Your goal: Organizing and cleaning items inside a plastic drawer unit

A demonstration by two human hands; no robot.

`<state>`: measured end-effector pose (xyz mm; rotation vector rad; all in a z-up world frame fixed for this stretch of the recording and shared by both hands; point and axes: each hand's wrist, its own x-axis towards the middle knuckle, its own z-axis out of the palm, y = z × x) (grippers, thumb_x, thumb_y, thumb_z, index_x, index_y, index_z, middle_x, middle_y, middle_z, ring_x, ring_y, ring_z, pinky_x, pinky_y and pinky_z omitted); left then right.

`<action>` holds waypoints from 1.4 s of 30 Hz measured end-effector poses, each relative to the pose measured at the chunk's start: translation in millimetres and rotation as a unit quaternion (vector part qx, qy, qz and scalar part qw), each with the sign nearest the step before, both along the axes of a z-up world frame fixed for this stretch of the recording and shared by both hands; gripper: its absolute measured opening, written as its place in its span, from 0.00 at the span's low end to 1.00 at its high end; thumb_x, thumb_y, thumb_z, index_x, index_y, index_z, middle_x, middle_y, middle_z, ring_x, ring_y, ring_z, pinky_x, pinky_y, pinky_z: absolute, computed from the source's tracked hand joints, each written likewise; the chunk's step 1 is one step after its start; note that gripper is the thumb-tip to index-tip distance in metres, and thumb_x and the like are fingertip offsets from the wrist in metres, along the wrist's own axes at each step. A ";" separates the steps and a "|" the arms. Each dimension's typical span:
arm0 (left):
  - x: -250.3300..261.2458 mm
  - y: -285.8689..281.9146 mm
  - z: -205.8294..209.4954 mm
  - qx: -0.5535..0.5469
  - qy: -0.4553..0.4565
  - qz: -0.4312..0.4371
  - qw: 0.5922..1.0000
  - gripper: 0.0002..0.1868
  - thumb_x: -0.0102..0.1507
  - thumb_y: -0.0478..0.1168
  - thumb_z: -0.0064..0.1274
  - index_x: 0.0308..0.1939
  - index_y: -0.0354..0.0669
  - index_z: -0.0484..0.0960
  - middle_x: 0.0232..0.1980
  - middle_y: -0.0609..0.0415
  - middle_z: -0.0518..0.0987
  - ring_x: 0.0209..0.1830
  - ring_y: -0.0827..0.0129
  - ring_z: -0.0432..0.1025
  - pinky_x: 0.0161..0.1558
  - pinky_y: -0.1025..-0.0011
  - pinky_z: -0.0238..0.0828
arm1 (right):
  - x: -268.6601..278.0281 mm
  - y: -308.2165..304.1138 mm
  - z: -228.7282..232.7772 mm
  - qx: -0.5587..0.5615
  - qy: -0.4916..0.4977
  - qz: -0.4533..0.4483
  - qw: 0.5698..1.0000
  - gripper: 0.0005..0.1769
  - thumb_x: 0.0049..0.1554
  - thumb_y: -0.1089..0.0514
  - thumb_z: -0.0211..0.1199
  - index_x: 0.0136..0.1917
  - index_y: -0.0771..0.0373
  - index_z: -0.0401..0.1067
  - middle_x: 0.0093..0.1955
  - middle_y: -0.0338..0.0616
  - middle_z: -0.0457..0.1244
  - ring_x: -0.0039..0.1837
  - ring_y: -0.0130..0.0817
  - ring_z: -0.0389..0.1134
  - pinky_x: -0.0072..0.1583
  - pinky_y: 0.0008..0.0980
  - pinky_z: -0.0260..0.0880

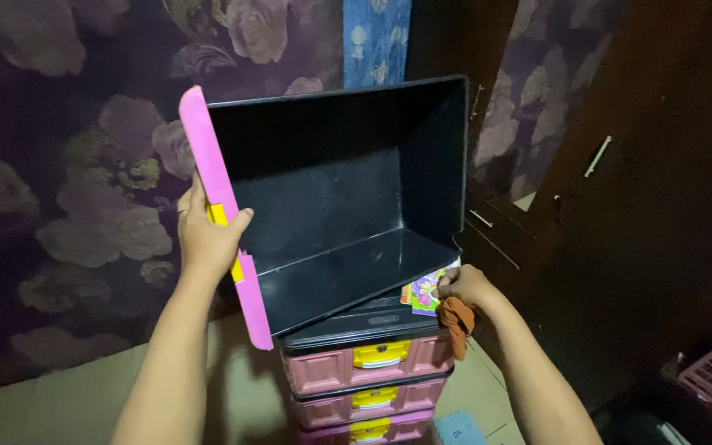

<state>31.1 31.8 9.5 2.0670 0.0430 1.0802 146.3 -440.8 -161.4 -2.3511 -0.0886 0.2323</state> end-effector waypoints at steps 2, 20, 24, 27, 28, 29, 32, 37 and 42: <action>12.0 7.3 -9.0 0.005 -0.004 0.007 1.000 0.53 0.52 0.40 0.69 0.79 0.45 0.60 0.67 0.35 0.69 0.66 0.47 0.67 0.65 0.56 0.65 | -12.8 6.2 15.9 -0.032 -0.019 -0.015 0.999 0.16 0.41 0.54 0.82 0.36 0.66 0.79 0.36 0.44 0.72 0.39 0.32 0.71 0.48 0.34 0.72; 22.5 6.3 18.0 -0.025 0.099 -0.029 0.994 0.60 0.48 0.45 0.65 0.80 0.45 0.49 0.72 0.33 0.67 0.70 0.44 0.66 0.68 0.58 0.62 | -28.7 113.0 128.4 0.330 -0.384 -0.237 0.829 0.22 0.52 0.43 0.68 0.46 0.64 0.77 0.43 0.53 0.67 0.42 0.44 0.68 0.43 0.42 0.69; 13.3 1.5 22.1 -0.023 0.091 -0.027 0.995 0.60 0.49 0.44 0.65 0.80 0.45 0.48 0.71 0.33 0.69 0.68 0.42 0.67 0.66 0.57 0.64 | -9.3 168.0 73.3 -0.288 -0.242 -0.068 0.924 0.28 0.47 0.44 0.73 0.60 0.50 0.74 0.63 0.56 0.61 0.65 0.53 0.61 0.62 0.55 0.66; -2.0 -3.8 24.8 -0.048 0.113 -0.041 0.992 0.59 0.49 0.44 0.60 0.81 0.51 0.48 0.63 0.36 0.78 0.60 0.44 0.75 0.62 0.58 0.71 | 6.4 178.1 71.4 -0.287 -0.181 -0.038 0.940 0.35 0.48 0.46 0.74 0.67 0.52 0.69 0.66 0.51 0.60 0.68 0.50 0.59 0.64 0.57 0.63; -1.9 -3.7 23.3 -0.050 0.111 -0.036 0.992 0.59 0.49 0.44 0.60 0.81 0.51 0.48 0.63 0.36 0.78 0.60 0.44 0.75 0.62 0.58 0.71 | 20.1 178.0 69.3 -0.288 -0.184 -0.033 0.939 0.35 0.48 0.46 0.74 0.67 0.52 0.69 0.66 0.51 0.60 0.68 0.50 0.59 0.64 0.57 0.63; -2.7 -4.1 22.3 -0.038 0.097 -0.042 0.994 0.59 0.48 0.43 0.61 0.81 0.52 0.48 0.62 0.35 0.77 0.59 0.44 0.75 0.60 0.57 0.71 | 33.1 177.9 67.4 -0.260 -0.203 -0.016 0.944 0.31 0.51 0.48 0.72 0.65 0.54 0.70 0.66 0.50 0.60 0.69 0.51 0.59 0.65 0.54 0.64; -7.8 -7.3 25.7 -0.037 0.099 -0.033 0.994 0.58 0.48 0.42 0.61 0.81 0.56 0.49 0.58 0.36 0.79 0.55 0.45 0.76 0.57 0.56 0.73 | 32.8 196.4 96.3 -0.157 -0.356 0.037 0.920 0.26 0.48 0.57 0.69 0.61 0.60 0.71 0.64 0.51 0.63 0.67 0.53 0.62 0.66 0.49 0.65; 1.7 -2.4 23.2 -0.035 0.105 -0.001 0.994 0.54 0.49 0.43 0.63 0.78 0.56 0.55 0.54 0.40 0.82 0.54 0.47 0.78 0.56 0.56 0.74 | 26.2 262.8 163.6 -0.042 -0.667 0.165 0.725 0.30 0.44 0.66 0.62 0.62 0.63 0.71 0.65 0.50 0.64 0.69 0.54 0.62 0.69 0.49 0.62; -2.4 -6.6 24.0 -0.075 0.126 -0.012 0.989 0.53 0.46 0.41 0.61 0.76 0.58 0.58 0.48 0.44 0.84 0.47 0.54 0.82 0.51 0.61 0.77 | 63.7 302.3 155.8 -0.179 -0.713 0.283 0.616 0.30 0.54 0.59 0.55 0.70 0.62 0.66 0.72 0.47 0.60 0.72 0.49 0.61 0.69 0.49 0.61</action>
